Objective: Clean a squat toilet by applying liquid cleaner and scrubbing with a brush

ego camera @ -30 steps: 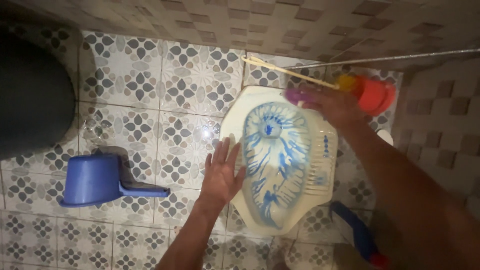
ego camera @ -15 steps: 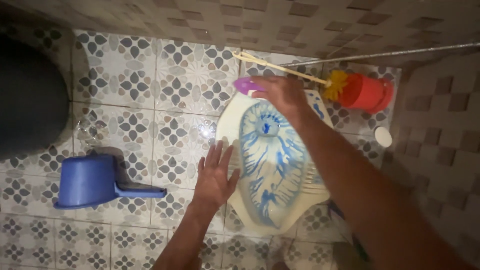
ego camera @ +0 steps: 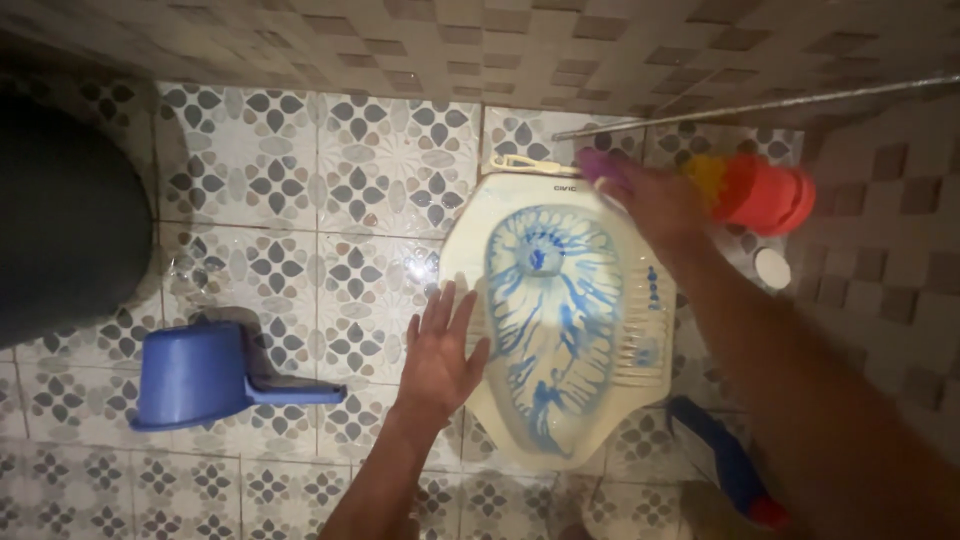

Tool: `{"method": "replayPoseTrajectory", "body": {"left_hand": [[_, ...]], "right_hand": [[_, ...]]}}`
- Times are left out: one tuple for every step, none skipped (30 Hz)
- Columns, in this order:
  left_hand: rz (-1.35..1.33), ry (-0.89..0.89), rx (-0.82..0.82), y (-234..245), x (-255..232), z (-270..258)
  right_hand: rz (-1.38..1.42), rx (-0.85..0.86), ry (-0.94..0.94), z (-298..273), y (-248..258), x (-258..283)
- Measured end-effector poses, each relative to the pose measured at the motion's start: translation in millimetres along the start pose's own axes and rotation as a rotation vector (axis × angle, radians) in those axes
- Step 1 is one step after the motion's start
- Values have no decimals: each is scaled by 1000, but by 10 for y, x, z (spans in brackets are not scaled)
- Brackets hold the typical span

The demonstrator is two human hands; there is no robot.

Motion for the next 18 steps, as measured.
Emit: {"method": "replayPoseTrajectory", "body": {"left_hand": [[-12, 3, 22, 23, -3, -11], [-33, 5, 51, 26, -41, -59], [-38, 4, 65, -33, -63, -120], [-11, 1, 68, -56, -55, -100], [16, -1, 71, -70, -48, -81], [11, -7, 70, -137, -59, -72], [25, -18, 17, -164, -76, -60], [40, -29, -30, -200, -94, -76], [34, -36, -25, -179, -166, -80], [36, -49, -21, -144, -216, -68], [39, -63, -17, -107, -262, -56], [46, -63, -19, -53, -323, -24], [11, -60, -1, -18, -380, 6], [-29, -52, 23, -6, -451, -12], [-25, -48, 28, -19, -432, -37], [-25, -71, 11, -22, -455, -20], [-25, -94, -7, -27, -479, 0], [-20, -98, -4, -48, -502, 11]], "right_hand": [[-312, -7, 401, 385, -28, 57], [-632, 1, 792, 637, -121, -12], [-636, 5, 778, 557, -92, -115], [-674, 2, 767, 513, -84, -132], [-712, -2, 755, 466, -73, -144], [-716, -9, 752, 604, -24, -403], [-536, -48, 1008, 583, 53, -515], [-343, -86, 1249, 524, 168, -704], [-349, -90, 1242, 205, 138, -736], [-560, -359, 1232, -124, 138, -730], [-767, -629, 1199, -474, 122, -721], [-759, -631, 1199, -434, 122, -918], [-818, -665, 1062, -314, 151, -1145], [-878, -687, 921, -224, 190, -1419], [-875, -680, 920, -275, 192, -1356], [-741, -507, 841, -213, 214, -1343], [-604, -337, 760, -159, 217, -1338], [-598, -339, 755, -50, 204, -1325]]}}
Point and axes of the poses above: each hand's wrist, its own z-axis towards the middle knuckle, its own y-axis out of the back of the hand, x = y × z, the point moved 8 cm from there along z, towards the middle knuckle, and after that the axes turned 8 degrees about z, right-handed, at the moved point
